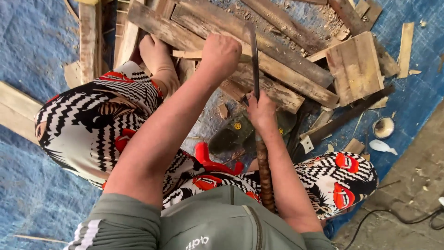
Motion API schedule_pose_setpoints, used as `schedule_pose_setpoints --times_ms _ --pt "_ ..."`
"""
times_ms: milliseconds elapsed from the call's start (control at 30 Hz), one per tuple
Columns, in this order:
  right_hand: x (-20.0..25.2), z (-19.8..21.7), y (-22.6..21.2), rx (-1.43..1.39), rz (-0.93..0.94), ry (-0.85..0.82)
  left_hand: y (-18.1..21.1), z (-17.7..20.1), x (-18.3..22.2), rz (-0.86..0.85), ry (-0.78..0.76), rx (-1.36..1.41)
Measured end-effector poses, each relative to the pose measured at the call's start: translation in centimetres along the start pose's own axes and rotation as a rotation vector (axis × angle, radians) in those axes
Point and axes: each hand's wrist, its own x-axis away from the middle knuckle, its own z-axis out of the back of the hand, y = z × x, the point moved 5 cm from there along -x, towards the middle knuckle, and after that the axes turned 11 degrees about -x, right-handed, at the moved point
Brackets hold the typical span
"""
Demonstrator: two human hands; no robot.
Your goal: Shaving and splitting wood planks into thin strips using a curved blade.
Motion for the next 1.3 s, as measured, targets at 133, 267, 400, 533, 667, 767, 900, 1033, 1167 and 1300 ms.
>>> schedule_pose_setpoints --times_ms 133,267,400,533,667,767,900,1033,1167,1300 --pt "1.2 0.2 -1.7 0.401 0.107 0.057 -0.5 1.4 1.5 0.000 0.139 0.023" --pt "1.2 0.4 -1.4 0.381 0.224 0.069 -0.4 1.6 1.9 0.014 0.019 0.039" --pt "-0.1 0.4 -0.9 0.083 0.019 -0.071 -0.8 -0.1 1.0 0.013 -0.136 -0.158" --pt "0.9 0.1 -3.7 -0.095 -0.086 -0.125 -1.0 0.3 0.2 0.078 0.068 -0.115" --pt "5.9 1.3 -10.5 0.196 -0.020 -0.032 -1.1 -0.6 -0.1 0.112 0.041 -0.114" --pt "10.4 2.9 -14.2 -0.008 0.300 0.002 -1.2 0.2 0.1 0.075 0.011 -0.154" --pt "2.8 0.2 -7.5 0.433 0.117 0.092 -0.6 0.1 -0.4 0.048 -0.129 -0.162" --pt "-4.0 -0.2 -0.2 0.444 0.242 0.018 -0.2 1.3 -0.9 0.030 -0.161 -0.228" --pt "-0.9 0.1 -2.2 -0.133 -0.067 -0.171 0.3 0.9 -0.7 0.044 0.000 -0.061" --pt "-2.8 0.4 0.2 -0.422 -0.172 -0.333 0.1 1.3 -0.3 0.023 -0.058 -0.177"
